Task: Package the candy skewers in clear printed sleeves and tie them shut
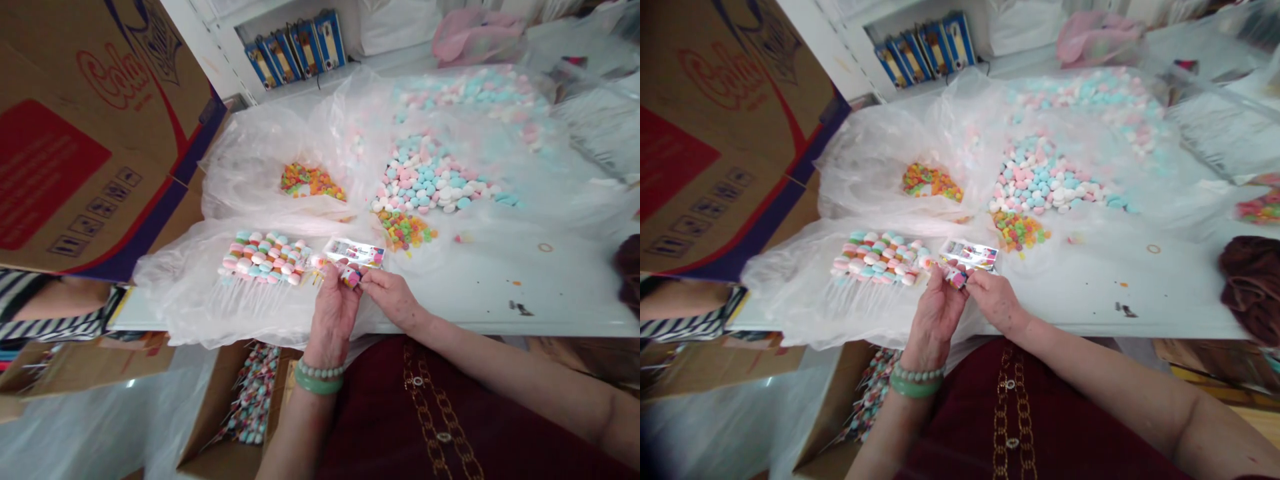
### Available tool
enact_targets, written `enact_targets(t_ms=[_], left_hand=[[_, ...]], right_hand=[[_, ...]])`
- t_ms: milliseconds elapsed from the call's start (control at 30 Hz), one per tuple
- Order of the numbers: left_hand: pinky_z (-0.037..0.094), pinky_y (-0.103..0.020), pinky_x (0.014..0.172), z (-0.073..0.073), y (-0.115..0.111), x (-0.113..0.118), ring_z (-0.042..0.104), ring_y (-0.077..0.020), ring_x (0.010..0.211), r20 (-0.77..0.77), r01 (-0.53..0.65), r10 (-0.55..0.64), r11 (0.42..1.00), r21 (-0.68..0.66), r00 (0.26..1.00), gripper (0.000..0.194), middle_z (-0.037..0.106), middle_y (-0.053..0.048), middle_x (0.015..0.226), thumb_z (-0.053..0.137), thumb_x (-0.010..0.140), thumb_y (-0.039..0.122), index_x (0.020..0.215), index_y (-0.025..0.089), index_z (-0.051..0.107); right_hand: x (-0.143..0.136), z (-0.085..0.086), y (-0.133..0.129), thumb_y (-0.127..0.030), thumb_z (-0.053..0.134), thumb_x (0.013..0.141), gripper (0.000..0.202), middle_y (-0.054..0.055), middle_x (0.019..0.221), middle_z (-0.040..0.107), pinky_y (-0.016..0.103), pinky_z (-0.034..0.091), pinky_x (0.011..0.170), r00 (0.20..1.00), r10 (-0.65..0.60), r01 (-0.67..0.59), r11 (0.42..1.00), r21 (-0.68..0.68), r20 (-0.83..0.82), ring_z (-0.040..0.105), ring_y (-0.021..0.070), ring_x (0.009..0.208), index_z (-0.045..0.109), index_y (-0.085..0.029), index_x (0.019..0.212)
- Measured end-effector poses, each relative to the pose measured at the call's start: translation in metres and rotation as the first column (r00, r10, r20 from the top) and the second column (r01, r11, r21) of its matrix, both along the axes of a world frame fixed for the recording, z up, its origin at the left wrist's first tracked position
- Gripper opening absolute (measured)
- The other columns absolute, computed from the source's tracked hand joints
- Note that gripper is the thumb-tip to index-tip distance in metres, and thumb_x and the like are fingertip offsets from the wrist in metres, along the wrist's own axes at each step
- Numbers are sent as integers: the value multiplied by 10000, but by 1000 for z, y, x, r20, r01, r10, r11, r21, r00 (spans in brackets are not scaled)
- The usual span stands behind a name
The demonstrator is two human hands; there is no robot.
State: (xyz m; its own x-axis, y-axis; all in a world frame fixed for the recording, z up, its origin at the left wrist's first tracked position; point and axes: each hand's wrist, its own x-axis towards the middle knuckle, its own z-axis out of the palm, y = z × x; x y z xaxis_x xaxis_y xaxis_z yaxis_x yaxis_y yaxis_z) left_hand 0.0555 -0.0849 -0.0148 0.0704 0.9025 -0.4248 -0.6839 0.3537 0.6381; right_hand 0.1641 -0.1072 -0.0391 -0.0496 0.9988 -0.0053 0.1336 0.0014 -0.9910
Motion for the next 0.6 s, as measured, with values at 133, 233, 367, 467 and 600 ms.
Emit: enact_targets(t_ms=[133,233,367,467,600], left_hand=[[509,-279,677,-8,-6,-5,623,-164,758,-126,116,-113,993,14,986,313,662,-65,902,614,852,448,946,149,618],[507,-270,669,-14,-6,-9,626,-160,756,-181,71,-63,997,33,981,285,666,-67,917,619,857,406,967,143,626],[518,-313,741,-20,4,-20,629,-172,790,-2,2,-2,999,-35,1000,256,653,-62,874,554,907,395,905,144,603],[509,-341,806,-22,8,-25,628,-169,792,97,-42,46,998,-35,994,232,631,-40,818,520,931,381,929,157,581],[498,-269,724,-22,4,-19,549,-102,625,130,-100,97,995,19,987,154,529,29,674,530,932,325,952,176,565]], right_hand=[[3,-3,7,-333,525,739,168,-55,490,402,227,293,480,973,-45,-6,976,-217,-226,388,123,497,528,-205,632],[0,-2,7,-354,547,714,179,-74,440,372,219,231,418,967,-37,-39,957,-288,-254,312,96,420,517,-202,623],[-4,2,1,-336,573,699,175,-78,417,382,206,186,378,948,8,-125,929,-349,-318,288,71,379,522,-189,619],[-6,4,1,-325,616,670,169,-99,390,337,195,121,351,894,18,-234,870,-433,-448,227,51,344,533,-180,648],[-13,3,3,-305,656,619,202,-123,394,281,185,60,338,823,-53,-285,823,-491,-565,163,31,329,498,-182,641]])
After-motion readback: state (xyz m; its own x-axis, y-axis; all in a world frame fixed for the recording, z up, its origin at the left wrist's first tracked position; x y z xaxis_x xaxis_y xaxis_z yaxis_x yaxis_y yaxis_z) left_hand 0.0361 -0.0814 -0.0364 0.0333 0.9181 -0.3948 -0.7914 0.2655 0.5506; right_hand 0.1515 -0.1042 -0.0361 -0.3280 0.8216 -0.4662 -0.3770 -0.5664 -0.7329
